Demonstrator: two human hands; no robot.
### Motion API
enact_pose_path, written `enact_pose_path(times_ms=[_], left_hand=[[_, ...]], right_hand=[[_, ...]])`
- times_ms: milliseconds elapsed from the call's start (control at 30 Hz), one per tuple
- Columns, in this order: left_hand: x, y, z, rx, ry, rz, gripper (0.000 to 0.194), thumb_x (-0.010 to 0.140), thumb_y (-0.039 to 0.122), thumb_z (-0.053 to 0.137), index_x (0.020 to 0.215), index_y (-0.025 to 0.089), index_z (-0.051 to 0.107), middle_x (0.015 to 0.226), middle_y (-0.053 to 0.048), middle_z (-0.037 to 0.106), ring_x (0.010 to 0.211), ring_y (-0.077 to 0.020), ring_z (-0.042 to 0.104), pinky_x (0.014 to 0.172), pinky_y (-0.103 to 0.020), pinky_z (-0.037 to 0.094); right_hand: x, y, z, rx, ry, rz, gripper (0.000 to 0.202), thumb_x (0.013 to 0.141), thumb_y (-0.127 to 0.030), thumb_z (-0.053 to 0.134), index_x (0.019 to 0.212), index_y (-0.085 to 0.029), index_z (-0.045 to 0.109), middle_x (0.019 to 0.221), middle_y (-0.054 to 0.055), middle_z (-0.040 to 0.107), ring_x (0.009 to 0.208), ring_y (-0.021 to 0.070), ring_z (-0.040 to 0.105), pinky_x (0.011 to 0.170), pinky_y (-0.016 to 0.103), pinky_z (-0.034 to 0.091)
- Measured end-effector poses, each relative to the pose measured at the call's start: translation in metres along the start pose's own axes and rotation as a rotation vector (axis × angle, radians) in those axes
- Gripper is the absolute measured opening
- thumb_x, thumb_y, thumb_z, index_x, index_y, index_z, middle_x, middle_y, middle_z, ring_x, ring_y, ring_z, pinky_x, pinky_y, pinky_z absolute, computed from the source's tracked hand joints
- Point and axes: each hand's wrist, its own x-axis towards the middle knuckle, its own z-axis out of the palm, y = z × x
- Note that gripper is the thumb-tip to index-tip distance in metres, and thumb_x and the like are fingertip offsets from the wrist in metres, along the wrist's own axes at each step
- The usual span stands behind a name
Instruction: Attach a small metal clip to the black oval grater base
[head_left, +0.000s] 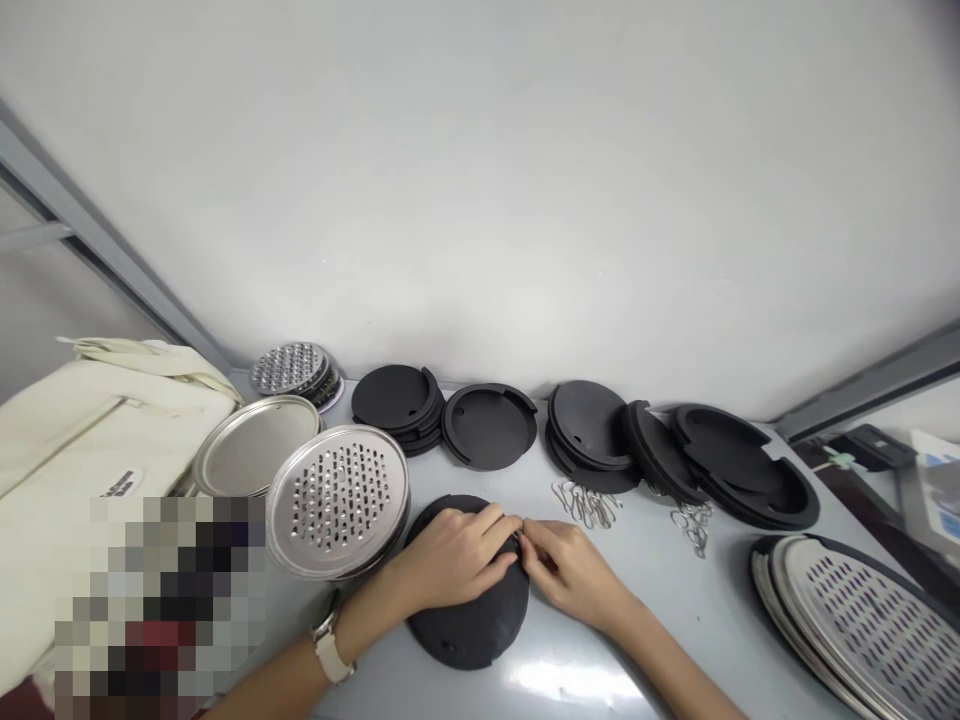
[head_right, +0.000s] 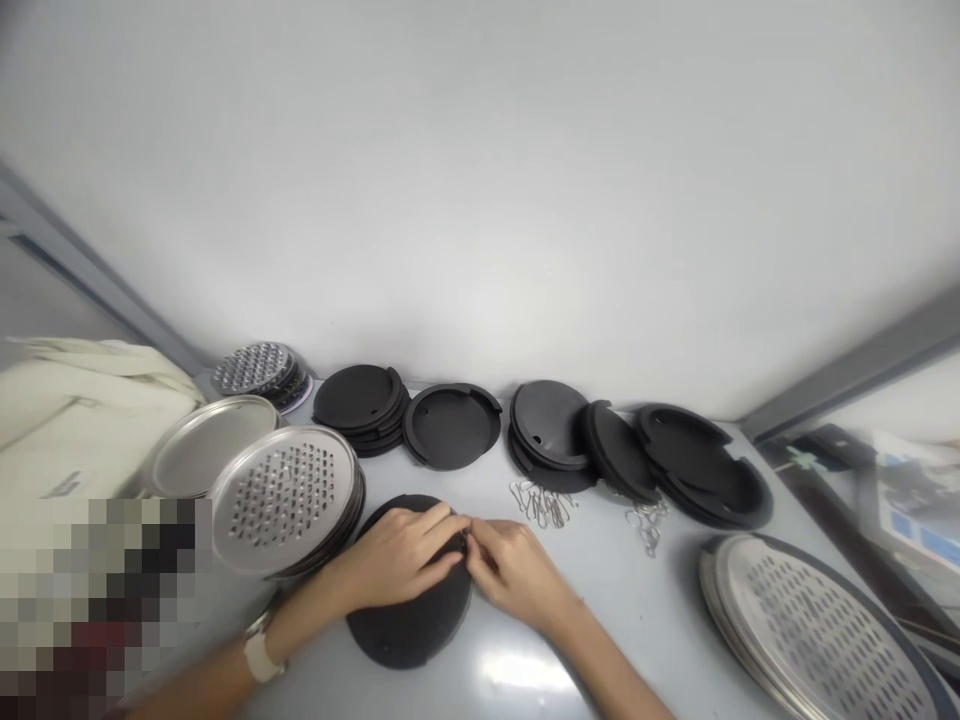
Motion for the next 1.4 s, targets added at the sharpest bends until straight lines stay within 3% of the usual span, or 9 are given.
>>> enact_pose_path(times_ms=[767, 1400], left_hand=[[-0.0007, 0.0006, -0.0018, -0.001, -0.016, 0.004, 0.028, 0.097, 0.033, 0.032, 0.117, 0.021, 0.047, 0.101, -0.005, 0.056, 0.077, -0.0155, 0.059, 0.066, -0.026, 0.044], [-0.0010, -0.0021, -0.0011, 0.000, -0.015, 0.018, 0.028, 0.097, 0.035, 0.032, 0.119, 0.021, 0.045, 0.102, -0.004, 0.056, 0.078, -0.0161, 0.059, 0.065, -0.027, 0.043]], right_hand=[[-0.0015, 0.0033, 0.0035, -0.058, 0.015, -0.015, 0.022, 0.090, -0.015, 0.037, 0.068, -0.021, 0.039, 0.058, -0.004, 0.046, 0.052, 0.0117, 0.045, 0.053, 0.025, 0.031], [-0.0001, 0.0072, 0.0089, -0.009, 0.053, 0.013, 0.027, 0.089, -0.019, 0.038, 0.065, -0.021, 0.026, 0.057, -0.005, 0.038, 0.053, 0.0102, 0.040, 0.054, 0.023, 0.028]])
